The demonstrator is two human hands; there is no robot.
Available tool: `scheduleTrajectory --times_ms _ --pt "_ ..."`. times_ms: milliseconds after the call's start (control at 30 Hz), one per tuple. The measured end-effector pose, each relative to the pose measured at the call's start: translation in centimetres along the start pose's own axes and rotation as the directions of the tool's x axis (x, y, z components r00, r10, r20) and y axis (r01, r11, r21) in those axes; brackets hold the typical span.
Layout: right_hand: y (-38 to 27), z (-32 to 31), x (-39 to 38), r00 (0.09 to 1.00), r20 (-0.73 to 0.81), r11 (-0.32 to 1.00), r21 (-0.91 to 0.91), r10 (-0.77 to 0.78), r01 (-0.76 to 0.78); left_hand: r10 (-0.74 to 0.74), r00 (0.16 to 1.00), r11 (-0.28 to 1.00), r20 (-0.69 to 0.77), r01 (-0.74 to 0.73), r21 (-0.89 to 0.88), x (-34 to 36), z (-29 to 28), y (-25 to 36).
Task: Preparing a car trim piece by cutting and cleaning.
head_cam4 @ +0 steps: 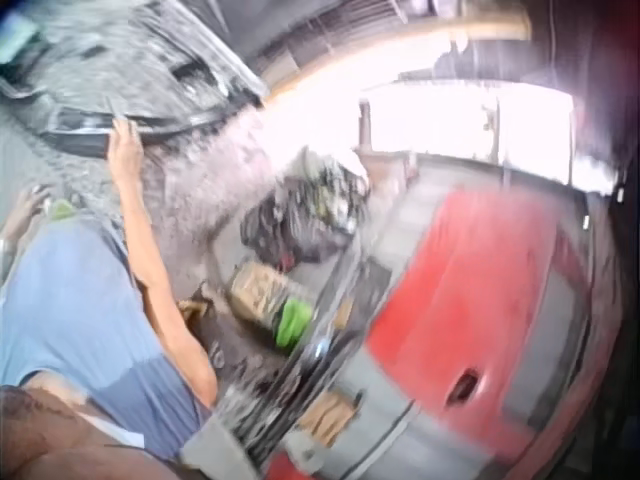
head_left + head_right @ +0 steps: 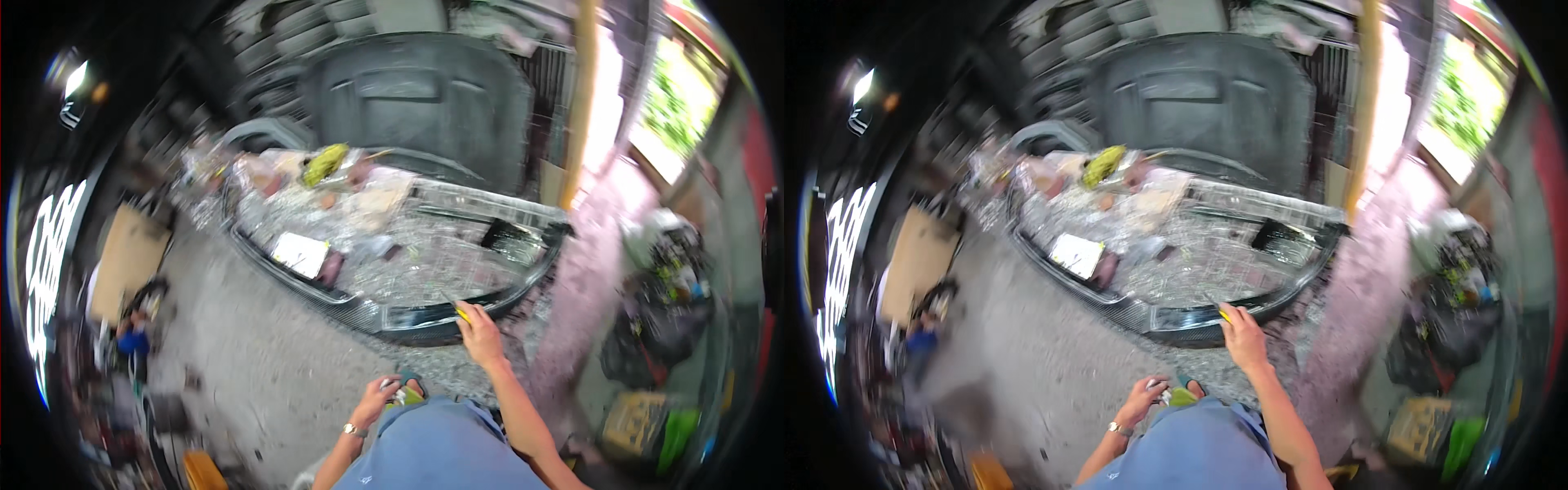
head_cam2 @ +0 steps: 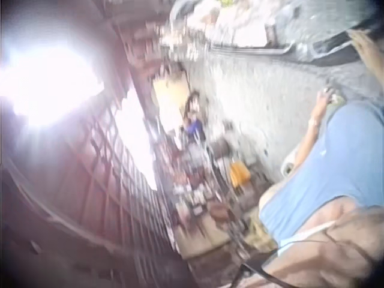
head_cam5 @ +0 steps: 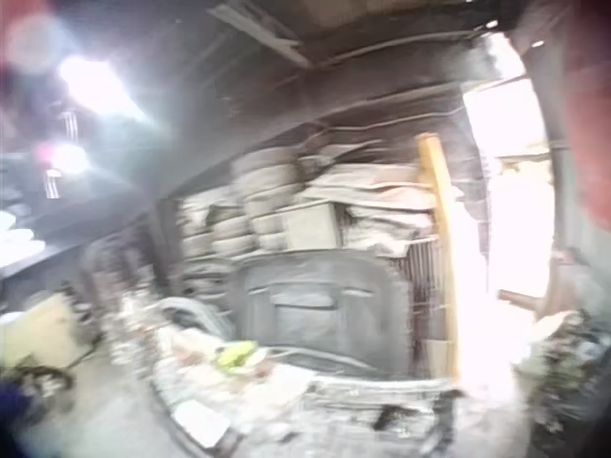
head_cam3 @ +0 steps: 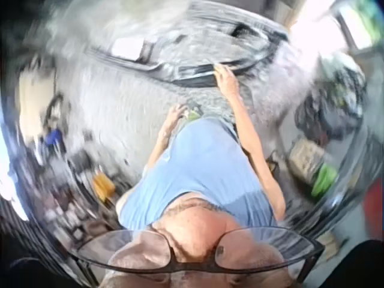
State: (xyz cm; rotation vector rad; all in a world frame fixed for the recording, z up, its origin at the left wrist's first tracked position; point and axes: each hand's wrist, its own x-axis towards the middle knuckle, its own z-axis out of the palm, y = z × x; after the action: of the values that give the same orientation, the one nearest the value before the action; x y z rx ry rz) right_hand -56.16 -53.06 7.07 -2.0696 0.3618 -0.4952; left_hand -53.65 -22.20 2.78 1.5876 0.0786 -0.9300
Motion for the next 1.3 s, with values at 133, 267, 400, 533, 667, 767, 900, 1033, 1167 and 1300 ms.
scheduleTrajectory --times_ms 133,267,400,533,667,767,900,1033,1167,1300 --pt "-2.1 4.9 3.4 0.973 0.167 0.986 -0.015 -0.159 0.164 0.059 0.995 0.997 -0.083 -0.054 0.063 -2.1 -1.2 -1.0" --pt "-3.1 9.9 7.3 0.93 0.281 0.97 0.018 -0.237 0.242 0.048 0.953 0.998 -0.3 -0.034 0.054 -3.3 -4.4 -2.8" --pt "-5.0 15.1 10.6 0.915 0.354 0.981 0.028 -0.192 0.194 0.291 0.826 0.952 -0.483 -0.3 0.06 -3.4 -10.2 -7.0" --pt "-5.8 23.0 12.4 0.901 0.403 0.98 -0.048 -0.159 0.194 0.172 0.707 0.95 -0.685 -0.302 -0.073 -2.6 -16.4 -4.9" --pt "-7.7 31.1 16.5 0.893 0.415 0.978 -0.027 -0.175 0.205 0.395 0.683 0.919 -0.615 -0.308 0.247 2.4 -24.4 5.5" --pt "-9.5 37.3 19.9 0.933 0.359 0.997 -0.058 -0.033 0.058 0.595 0.624 0.803 -0.506 -0.461 0.377 9.0 -29.4 14.3" --pt "-12.2 45.9 23.5 0.952 0.281 0.944 -0.264 -0.119 0.196 0.902 0.329 0.415 -0.278 -0.488 0.768 18.7 -37.0 21.4" --pt "-13.6 48.7 23.7 0.941 0.323 0.882 -0.411 -0.096 0.231 0.904 0.392 0.325 -0.172 -0.366 0.872 25.6 -41.6 22.2" --pt "-13.5 42.9 22.9 0.975 0.221 0.923 -0.369 -0.027 0.11 0.717 0.688 0.244 0.11 -0.396 0.885 28.2 -41.6 21.8" --pt "-15.5 34.8 19.4 0.999 0.036 0.994 -0.104 0.031 -0.027 0.78 0.622 0.429 0.066 -0.608 0.668 24.3 -41.0 22.0"
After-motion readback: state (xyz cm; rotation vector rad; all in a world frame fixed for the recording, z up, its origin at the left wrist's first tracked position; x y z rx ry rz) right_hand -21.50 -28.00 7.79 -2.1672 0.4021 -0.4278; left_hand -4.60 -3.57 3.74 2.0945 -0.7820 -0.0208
